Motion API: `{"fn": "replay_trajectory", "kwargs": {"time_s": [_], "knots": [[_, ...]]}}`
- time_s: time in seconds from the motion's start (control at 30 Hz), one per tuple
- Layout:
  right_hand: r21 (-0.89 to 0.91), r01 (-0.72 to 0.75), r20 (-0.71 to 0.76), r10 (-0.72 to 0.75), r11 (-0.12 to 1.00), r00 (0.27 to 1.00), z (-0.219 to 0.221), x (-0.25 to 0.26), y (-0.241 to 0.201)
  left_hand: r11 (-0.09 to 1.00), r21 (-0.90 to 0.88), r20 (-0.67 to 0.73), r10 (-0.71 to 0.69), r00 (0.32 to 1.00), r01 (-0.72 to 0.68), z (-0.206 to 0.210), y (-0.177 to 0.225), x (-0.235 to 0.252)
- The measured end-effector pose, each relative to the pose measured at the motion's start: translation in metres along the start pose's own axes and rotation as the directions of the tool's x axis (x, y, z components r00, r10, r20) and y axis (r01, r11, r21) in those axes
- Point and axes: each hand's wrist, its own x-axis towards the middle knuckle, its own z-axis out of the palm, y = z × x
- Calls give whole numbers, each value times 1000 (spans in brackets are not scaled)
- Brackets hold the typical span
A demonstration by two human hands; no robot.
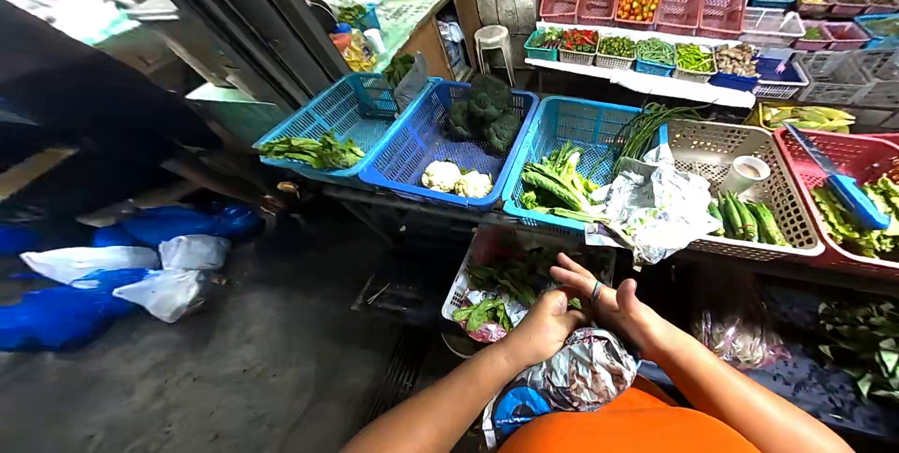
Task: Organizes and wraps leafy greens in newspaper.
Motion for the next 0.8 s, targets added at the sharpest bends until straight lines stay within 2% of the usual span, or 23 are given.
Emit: {"fn": "replay_trajectory", "kwargs": {"time_s": [0.2,0.33,0.4,0.5,0.6,0.67,0.73,0.8], "knots": [[116,-63,59,57,991,997,-14,-2,1,995,6,-10,-100,995,100,-1,0,2],[247,-133,59,122,960,991,-34,-12,-2,996,63,13,-71,997,70,-6,-2,1],[202,-207,59,199,957,978,-49,-21,-4,998,47,20,-45,999,44,-8,-5,1],[-9,-293,61,293,956,954,-63,-37,-5,998,42,0,-54,999,54,-7,-7,0],[-169,-190,106,209,967,972,-71,-57,3,997,47,-10,-63,998,63,-8,-10,0],[-223,-61,49,74,973,996,-70,-68,12,996,49,-10,-70,997,71,-7,-10,1],[-161,70,-71,-82,985,994,-65,-73,22,995,59,4,-82,997,82,-6,-11,3],[39,166,-190,-156,985,969,-60,-74,22,994,72,28,-89,996,87,-6,-10,6]]}}
